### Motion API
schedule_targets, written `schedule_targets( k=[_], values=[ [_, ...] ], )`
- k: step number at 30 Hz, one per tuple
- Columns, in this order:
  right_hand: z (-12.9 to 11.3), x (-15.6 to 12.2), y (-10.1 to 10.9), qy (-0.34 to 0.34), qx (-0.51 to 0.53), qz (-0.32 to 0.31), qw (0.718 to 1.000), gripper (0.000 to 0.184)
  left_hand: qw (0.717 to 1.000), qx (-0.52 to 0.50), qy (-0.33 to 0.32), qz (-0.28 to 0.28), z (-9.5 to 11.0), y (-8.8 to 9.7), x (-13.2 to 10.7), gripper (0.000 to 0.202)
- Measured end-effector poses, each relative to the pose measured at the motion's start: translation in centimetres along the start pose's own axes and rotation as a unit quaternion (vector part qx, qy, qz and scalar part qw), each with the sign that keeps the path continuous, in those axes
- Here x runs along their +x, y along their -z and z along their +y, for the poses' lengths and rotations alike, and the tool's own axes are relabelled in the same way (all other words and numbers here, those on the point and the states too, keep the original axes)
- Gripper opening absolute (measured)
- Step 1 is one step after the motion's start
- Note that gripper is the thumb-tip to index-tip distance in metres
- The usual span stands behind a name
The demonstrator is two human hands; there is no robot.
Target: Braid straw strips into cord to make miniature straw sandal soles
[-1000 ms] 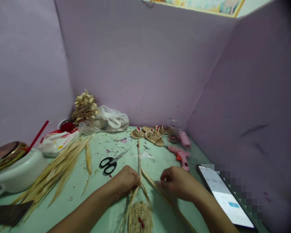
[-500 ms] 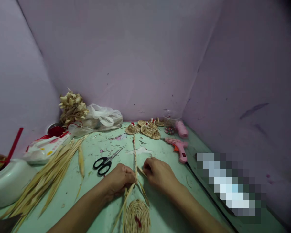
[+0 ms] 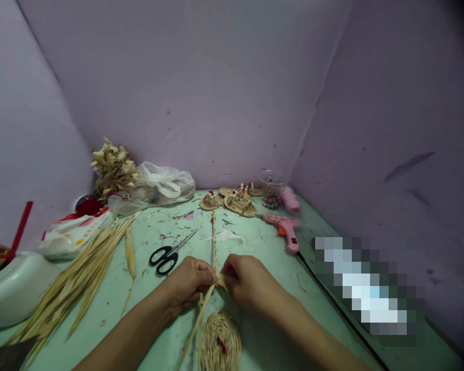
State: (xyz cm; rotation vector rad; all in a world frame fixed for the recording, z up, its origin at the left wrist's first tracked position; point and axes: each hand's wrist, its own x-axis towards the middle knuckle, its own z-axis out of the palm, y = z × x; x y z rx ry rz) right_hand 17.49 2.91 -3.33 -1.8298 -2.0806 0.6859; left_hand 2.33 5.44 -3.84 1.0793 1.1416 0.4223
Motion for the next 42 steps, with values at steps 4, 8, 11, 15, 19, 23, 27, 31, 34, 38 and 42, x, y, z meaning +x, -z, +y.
schedule_targets(
  k=[4, 8, 11, 15, 19, 23, 27, 31, 34, 38, 42],
  values=[
    [-0.2, 0.0, -0.1, -0.036, 0.069, -0.023, 0.997, 0.020, 1.000, -0.004, 0.002, 0.006, -0.2, 0.0, 0.0, 0.013],
    [0.3, 0.4, -0.7, -0.084, 0.171, -0.070, 0.979, 0.013, 1.000, -0.011, -0.005, 0.006, -0.4, 0.0, 0.1, 0.014],
    [0.3, 0.5, -1.1, -0.130, 0.273, -0.102, 0.948, 0.008, 1.000, -0.011, -0.007, 0.006, -0.4, 0.0, 0.0, 0.015],
    [-0.7, 0.4, -0.6, -0.176, 0.380, -0.085, 0.904, 0.009, 1.000, -0.013, -0.012, 0.004, -0.4, -0.1, -0.1, 0.014],
    [-1.2, 0.2, 0.1, -0.198, 0.510, -0.142, 0.825, 0.012, 1.000, -0.013, -0.021, -0.005, -0.4, -0.1, -0.1, 0.012],
    [-0.6, 0.3, -0.1, -0.207, 0.572, -0.173, 0.775, 0.015, 1.000, -0.007, -0.023, -0.015, -0.4, 0.0, -0.1, 0.014],
    [-0.1, 0.4, -0.4, -0.221, 0.596, -0.194, 0.747, 0.015, 1.000, 0.002, -0.018, -0.002, -0.4, -0.1, -0.1, 0.016],
    [-0.2, 0.3, -0.3, -0.243, 0.578, -0.202, 0.753, 0.016, 1.000, 0.009, -0.020, 0.010, -0.4, -0.3, 0.0, 0.018],
    [-0.3, 0.3, -0.3, -0.231, 0.571, -0.193, 0.764, 0.014, 1.000, 0.009, -0.026, 0.010, -0.2, -0.5, -0.1, 0.021],
    [-0.6, 0.3, -0.7, -0.226, 0.557, -0.165, 0.782, 0.013, 0.999, 0.016, -0.036, 0.012, -0.2, -0.4, 0.0, 0.021],
    [-1.2, 0.4, -1.2, -0.209, 0.512, -0.109, 0.826, 0.015, 0.998, 0.041, -0.046, 0.028, -0.6, -0.2, 0.3, 0.019]
  ],
)
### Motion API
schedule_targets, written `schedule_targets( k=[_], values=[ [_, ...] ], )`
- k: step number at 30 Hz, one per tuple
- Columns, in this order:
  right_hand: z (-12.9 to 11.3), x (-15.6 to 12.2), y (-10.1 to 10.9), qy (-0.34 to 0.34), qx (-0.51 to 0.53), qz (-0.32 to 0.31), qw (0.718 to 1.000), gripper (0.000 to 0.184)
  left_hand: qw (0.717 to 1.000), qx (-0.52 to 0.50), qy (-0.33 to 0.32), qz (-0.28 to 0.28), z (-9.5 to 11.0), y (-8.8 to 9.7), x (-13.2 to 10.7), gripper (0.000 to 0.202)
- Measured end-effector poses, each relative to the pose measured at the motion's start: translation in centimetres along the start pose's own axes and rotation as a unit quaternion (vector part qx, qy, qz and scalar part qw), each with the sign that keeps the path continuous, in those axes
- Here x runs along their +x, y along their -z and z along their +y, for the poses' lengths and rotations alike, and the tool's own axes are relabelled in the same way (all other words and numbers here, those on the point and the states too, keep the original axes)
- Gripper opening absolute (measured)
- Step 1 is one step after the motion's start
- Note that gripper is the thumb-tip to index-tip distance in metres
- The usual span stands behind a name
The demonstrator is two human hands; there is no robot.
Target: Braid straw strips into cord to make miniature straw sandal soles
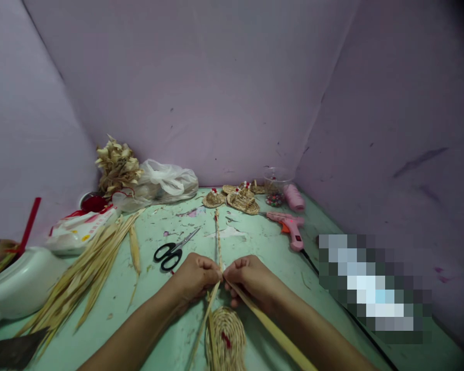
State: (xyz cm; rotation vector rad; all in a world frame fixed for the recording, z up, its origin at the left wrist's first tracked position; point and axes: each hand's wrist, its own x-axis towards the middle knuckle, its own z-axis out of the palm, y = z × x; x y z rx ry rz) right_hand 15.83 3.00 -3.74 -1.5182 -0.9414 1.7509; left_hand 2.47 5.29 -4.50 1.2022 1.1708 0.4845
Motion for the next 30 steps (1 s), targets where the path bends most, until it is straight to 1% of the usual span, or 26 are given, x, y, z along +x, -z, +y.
schedule_targets(
  k=[3, 7, 11, 13, 15, 18, 22, 24, 27, 30],
  values=[
    [0.1, 0.1, -0.5, 0.020, -0.039, 0.017, 0.999, 0.014, 0.999, 0.040, -0.032, 0.016, -0.3, 0.1, 0.1, 0.017],
    [0.5, 0.4, -0.7, 0.010, -0.042, -0.002, 0.999, 0.012, 0.994, 0.090, -0.065, 0.015, -0.1, 0.1, 0.0, 0.016],
    [0.8, 0.8, -0.5, 0.077, -0.083, 0.031, 0.993, 0.011, 0.987, 0.139, -0.073, 0.020, 0.1, 0.4, 0.0, 0.016],
    [1.0, 0.9, -0.3, 0.093, -0.085, 0.022, 0.992, 0.010, 0.985, 0.154, -0.077, 0.016, 0.1, 0.6, 0.0, 0.016],
    [1.1, 1.0, -0.2, 0.094, -0.084, 0.013, 0.992, 0.010, 0.981, 0.170, -0.088, 0.007, 0.1, 0.8, 0.0, 0.015],
    [1.2, 1.1, -0.1, 0.092, -0.086, 0.021, 0.992, 0.008, 0.970, 0.217, -0.112, -0.001, 0.1, 0.7, -0.1, 0.015],
    [1.4, 1.3, -0.1, 0.109, -0.096, 0.021, 0.989, 0.008, 0.943, 0.299, -0.143, 0.000, 0.4, 0.6, -0.5, 0.017],
    [1.6, 1.4, -0.1, 0.121, -0.094, 0.016, 0.988, 0.010, 0.932, 0.338, -0.127, 0.015, 0.8, 0.6, -0.8, 0.014],
    [1.6, 1.6, -0.1, 0.120, -0.085, 0.013, 0.989, 0.009, 0.918, 0.385, -0.072, 0.065, 1.6, 0.6, -1.3, 0.014],
    [1.5, 1.6, -0.1, 0.107, -0.074, 0.011, 0.991, 0.008, 0.901, 0.417, -0.060, 0.100, 2.0, -0.1, -2.3, 0.018]
  ],
)
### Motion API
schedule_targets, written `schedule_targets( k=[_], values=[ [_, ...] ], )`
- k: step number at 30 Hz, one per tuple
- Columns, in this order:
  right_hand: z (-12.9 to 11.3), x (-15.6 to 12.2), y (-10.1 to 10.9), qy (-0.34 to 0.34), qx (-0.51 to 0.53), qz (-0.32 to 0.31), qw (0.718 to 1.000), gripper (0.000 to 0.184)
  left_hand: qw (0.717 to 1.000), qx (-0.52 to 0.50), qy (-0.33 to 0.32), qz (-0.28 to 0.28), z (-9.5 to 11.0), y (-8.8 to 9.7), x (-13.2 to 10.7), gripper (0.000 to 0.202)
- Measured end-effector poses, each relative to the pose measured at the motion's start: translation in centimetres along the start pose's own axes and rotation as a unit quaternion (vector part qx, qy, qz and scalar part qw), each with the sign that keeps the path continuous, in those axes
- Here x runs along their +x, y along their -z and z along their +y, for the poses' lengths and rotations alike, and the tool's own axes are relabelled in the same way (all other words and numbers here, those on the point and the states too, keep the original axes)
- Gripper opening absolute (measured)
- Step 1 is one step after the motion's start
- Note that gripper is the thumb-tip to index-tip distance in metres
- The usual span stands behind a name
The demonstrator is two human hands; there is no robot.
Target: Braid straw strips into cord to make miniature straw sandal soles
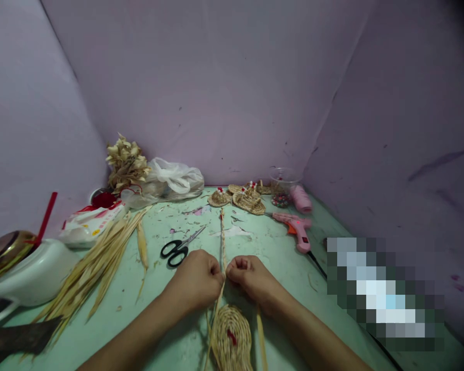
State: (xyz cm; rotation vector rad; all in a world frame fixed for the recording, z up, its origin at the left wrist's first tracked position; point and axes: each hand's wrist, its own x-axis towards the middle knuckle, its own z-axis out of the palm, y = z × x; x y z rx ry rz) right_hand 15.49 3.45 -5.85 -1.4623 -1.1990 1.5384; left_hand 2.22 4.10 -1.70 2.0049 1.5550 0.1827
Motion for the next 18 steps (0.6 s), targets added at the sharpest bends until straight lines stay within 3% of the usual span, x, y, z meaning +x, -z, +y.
schedule_targets(
  k=[5, 9, 12, 14, 16, 18],
  values=[
    [-0.2, -0.2, 0.0, -0.021, 0.044, -0.007, 0.999, 0.002, 0.989, 0.132, -0.037, 0.053, 2.1, -2.5, -2.7, 0.026],
    [-0.4, -0.4, 0.0, -0.032, 0.094, -0.027, 0.995, 0.008, 0.987, 0.147, -0.068, 0.013, 2.9, -3.0, -3.5, 0.027],
    [-0.5, -0.6, 0.3, -0.032, 0.123, -0.040, 0.991, 0.011, 0.999, 0.023, -0.021, 0.038, 2.5, -1.1, -2.4, 0.032],
    [-0.5, -0.6, 0.4, -0.030, 0.128, -0.057, 0.990, 0.013, 0.991, -0.096, 0.037, 0.091, 1.9, 0.1, -1.4, 0.026],
    [-0.6, -0.6, 0.5, -0.030, 0.127, -0.069, 0.989, 0.013, 0.962, -0.249, 0.113, 0.016, 1.3, 0.6, -0.5, 0.023],
    [-0.6, -0.6, 0.6, -0.031, 0.124, -0.082, 0.988, 0.013, 0.908, -0.378, 0.150, -0.096, 0.8, 0.2, 0.0, 0.022]
  ],
)
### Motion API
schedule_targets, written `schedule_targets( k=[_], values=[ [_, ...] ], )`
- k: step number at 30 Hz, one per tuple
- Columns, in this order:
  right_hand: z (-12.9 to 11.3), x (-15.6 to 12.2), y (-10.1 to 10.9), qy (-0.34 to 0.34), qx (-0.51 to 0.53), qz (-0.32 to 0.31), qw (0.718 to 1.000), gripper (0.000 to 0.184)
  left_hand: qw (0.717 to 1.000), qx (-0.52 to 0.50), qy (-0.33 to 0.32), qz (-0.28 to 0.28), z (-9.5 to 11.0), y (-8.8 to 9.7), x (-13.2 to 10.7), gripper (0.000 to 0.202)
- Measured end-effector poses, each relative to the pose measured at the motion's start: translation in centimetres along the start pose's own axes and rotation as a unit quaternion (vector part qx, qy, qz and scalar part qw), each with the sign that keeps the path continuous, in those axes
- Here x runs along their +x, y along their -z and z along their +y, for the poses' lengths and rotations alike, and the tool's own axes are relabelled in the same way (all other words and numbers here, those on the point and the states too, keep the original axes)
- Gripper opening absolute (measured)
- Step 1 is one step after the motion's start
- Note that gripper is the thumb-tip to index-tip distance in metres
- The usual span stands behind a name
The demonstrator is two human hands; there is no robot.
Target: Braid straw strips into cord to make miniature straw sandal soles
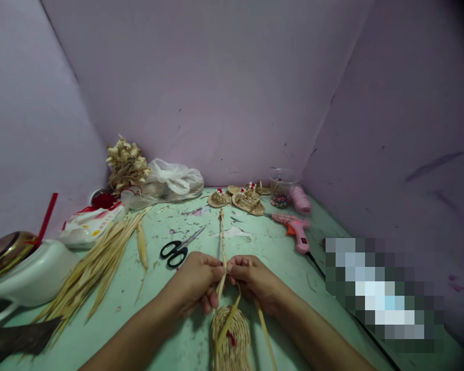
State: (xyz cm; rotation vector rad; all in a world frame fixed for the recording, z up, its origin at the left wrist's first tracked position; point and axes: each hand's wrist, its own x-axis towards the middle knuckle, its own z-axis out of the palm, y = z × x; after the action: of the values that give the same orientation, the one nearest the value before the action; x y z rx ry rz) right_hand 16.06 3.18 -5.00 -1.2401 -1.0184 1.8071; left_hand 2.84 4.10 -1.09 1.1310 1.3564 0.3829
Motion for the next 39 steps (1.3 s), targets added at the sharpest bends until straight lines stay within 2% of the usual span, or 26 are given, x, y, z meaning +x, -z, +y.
schedule_targets(
  k=[1, 2, 5, 9, 12, 15, 18, 22, 26, 32, 35, 39],
  values=[
    [0.0, 0.0, 0.1, 0.000, -0.006, -0.004, 1.000, 0.013, 0.998, -0.043, 0.020, -0.040, -0.3, -0.1, 0.3, 0.019],
    [0.0, 0.1, 0.1, 0.003, -0.014, -0.004, 1.000, 0.012, 0.995, -0.071, 0.027, -0.058, -0.7, -0.2, 0.6, 0.015],
    [0.2, 0.5, 0.4, 0.031, -0.062, 0.008, 0.998, 0.007, 0.997, -0.073, 0.013, -0.034, -1.5, -0.3, 1.4, 0.008],
    [0.4, 1.0, 0.6, 0.081, -0.122, 0.006, 0.989, 0.004, 0.999, -0.034, -0.015, -0.019, -1.6, 0.0, 2.0, 0.007],
    [0.1, 0.8, 0.5, 0.057, -0.134, 0.014, 0.989, 0.007, 0.998, -0.006, -0.066, 0.011, -1.6, -0.1, 2.2, 0.011],
    [-0.7, 0.1, 0.4, -0.004, -0.098, -0.022, 0.995, 0.014, 0.992, 0.016, -0.123, 0.009, -2.0, -0.4, 2.5, 0.015],
    [-1.3, -0.3, 0.6, -0.054, -0.067, -0.053, 0.995, 0.019, 0.992, 0.013, -0.129, 0.015, -2.5, -0.6, 2.7, 0.015],
    [-1.1, -0.2, 1.1, -0.025, -0.080, -0.016, 0.996, 0.013, 0.993, -0.012, -0.115, 0.029, -2.4, -0.7, 2.7, 0.011],
    [-0.6, 0.1, 1.2, 0.004, -0.085, 0.008, 0.996, 0.018, 0.993, -0.066, -0.096, 0.018, -1.8, -0.6, 2.2, 0.010],
    [-0.7, 0.2, 0.6, -0.012, -0.062, 0.010, 0.998, 0.026, 0.993, -0.079, -0.086, -0.014, -1.5, -0.4, 1.7, 0.013],
    [-0.7, 0.0, 0.3, -0.010, -0.063, 0.015, 0.998, 0.024, 0.992, -0.066, -0.099, -0.036, -1.7, -0.1, 1.9, 0.014],
    [-0.7, -0.3, 0.0, -0.046, -0.035, 0.038, 0.998, 0.017, 0.990, -0.028, -0.120, -0.064, -1.8, 0.4, 2.1, 0.017]
  ],
)
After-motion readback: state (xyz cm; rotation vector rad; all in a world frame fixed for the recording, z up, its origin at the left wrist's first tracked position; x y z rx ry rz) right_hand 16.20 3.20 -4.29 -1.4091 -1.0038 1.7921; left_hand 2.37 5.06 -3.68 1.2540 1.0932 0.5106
